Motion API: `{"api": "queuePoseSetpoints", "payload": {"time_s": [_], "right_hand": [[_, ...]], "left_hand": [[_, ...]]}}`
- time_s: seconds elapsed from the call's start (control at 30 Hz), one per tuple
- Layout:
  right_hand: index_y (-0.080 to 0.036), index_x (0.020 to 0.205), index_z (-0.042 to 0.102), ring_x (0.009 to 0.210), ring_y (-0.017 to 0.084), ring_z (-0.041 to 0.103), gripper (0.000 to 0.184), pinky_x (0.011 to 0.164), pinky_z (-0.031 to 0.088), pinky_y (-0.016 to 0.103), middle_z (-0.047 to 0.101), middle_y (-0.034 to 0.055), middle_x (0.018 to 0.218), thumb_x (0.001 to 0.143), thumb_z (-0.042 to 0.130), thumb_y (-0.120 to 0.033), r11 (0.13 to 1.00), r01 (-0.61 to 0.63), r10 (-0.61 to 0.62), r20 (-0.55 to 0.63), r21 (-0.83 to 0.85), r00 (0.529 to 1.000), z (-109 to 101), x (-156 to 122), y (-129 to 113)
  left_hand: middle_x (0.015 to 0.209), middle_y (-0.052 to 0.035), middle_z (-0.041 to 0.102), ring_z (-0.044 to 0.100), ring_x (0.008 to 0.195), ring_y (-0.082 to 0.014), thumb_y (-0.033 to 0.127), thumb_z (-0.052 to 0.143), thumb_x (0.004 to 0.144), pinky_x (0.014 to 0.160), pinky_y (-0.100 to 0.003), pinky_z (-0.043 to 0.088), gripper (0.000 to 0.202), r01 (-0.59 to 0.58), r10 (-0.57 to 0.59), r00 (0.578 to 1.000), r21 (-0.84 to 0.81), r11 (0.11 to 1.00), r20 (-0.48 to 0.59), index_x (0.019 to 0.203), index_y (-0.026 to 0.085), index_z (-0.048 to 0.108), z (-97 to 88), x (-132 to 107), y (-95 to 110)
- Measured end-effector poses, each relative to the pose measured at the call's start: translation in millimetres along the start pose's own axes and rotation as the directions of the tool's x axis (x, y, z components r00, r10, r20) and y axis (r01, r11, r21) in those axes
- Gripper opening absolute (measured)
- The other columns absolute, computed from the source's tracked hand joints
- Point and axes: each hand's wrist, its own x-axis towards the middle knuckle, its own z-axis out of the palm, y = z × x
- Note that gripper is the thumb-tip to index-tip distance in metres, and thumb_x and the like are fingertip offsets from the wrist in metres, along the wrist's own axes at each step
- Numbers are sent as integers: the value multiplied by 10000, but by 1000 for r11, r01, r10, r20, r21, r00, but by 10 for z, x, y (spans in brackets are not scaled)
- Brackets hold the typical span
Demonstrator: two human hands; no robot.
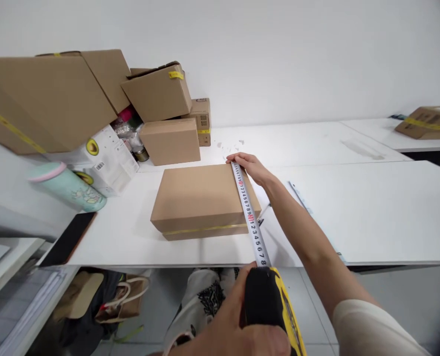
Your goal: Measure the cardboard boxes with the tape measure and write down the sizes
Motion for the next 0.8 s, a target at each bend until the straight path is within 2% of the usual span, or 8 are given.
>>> {"api": "queuePoseSetpoints", "payload": {"time_s": [0.07, 0.17, 0.33, 0.4, 0.47, 0.6, 0.73, 0.8], "right_hand": [[-220, 965, 777, 852, 169, 629, 323, 841, 520, 351, 772, 53, 1059, 812, 754, -503, 999, -17, 17, -7, 42, 1000, 6, 0, 24], [-218, 942, 801, 821, 164, 624, 306, 805, 514, 334, 782, 46, 994, 759, 794, -463, 995, -38, 39, -6, 90, 999, 29, -16, 24], [-221, 880, 822, 710, 153, 595, 213, 712, 495, 328, 752, 24, 807, 760, 789, -393, 994, -73, 73, 4, 85, 997, 76, -65, 17], [-223, 878, 825, 696, 150, 598, 198, 710, 498, 330, 741, 18, 774, 766, 796, -384, 994, -67, 67, -2, 85, 998, 84, -69, 26], [-230, 868, 827, 704, 148, 610, 183, 725, 509, 325, 742, 12, 771, 763, 812, -379, 994, -50, 51, -3, 96, 999, 87, -60, 42], [-238, 847, 827, 750, 140, 636, 152, 768, 526, 304, 759, 4, 803, 759, 832, -361, 991, -34, 34, -4, 128, 999, 89, -43, 60], [-237, 843, 826, 744, 138, 636, 162, 751, 529, 295, 764, 5, 799, 749, 847, -367, 989, -34, 36, -11, 147, 999, 94, -52, 49], [-239, 851, 826, 736, 143, 633, 178, 737, 529, 297, 763, 7, 792, 747, 850, -382, 989, -38, 40, -12, 144, 999, 92, -54, 48]], "left_hand": [[890, -19, 599, 658, 837, -247, 531, 882, 633, 858, -454, 475, 555, -60, 60, 998, -11, 998, -12, 1107, 388, 631, 73, -4, 41], [905, -33, 593, 634, 801, -225, 526, 860, 695, 847, -435, 450, 541, -122, 122, 992, -21, 992, -20, 1150, 354, 625, 106, -7, 14], [809, -17, 513, 626, 763, -264, 569, 830, 602, 761, -450, 470, 713, -28, 28, 1000, -23, 999, 1, 1248, 410, 574, 117, 83, -237], [845, -40, 545, 654, 830, -308, 611, 813, 569, 804, -509, 488, 818, -9, 10, 1000, 12, 1000, -27, 1317, 438, 529, 154, 88, -290], [954, -76, 592, 671, 968, -368, 687, 789, 536, 889, -578, 480, 868, -4, 7, 998, 43, 999, -60, 1337, 513, 502, 203, 61, -278], [1078, -74, 597, 647, 1135, -389, 760, 767, 497, 966, -590, 456, 824, 86, -81, 995, 73, 994, -65, 1269, 664, 495, 252, -1, -170], [1134, -68, 618, 634, 1175, -401, 744, 755, 523, 996, -626, 440, 872, 98, -93, 994, 93, 991, -54, 1334, 700, 440, 209, -24, -135], [1202, -64, 627, 601, 1242, -420, 734, 771, 519, 970, -649, 456, 917, 159, -156, 987, 96, 983, -33, 1366, 712, 418, 165, -34, -157]]}}
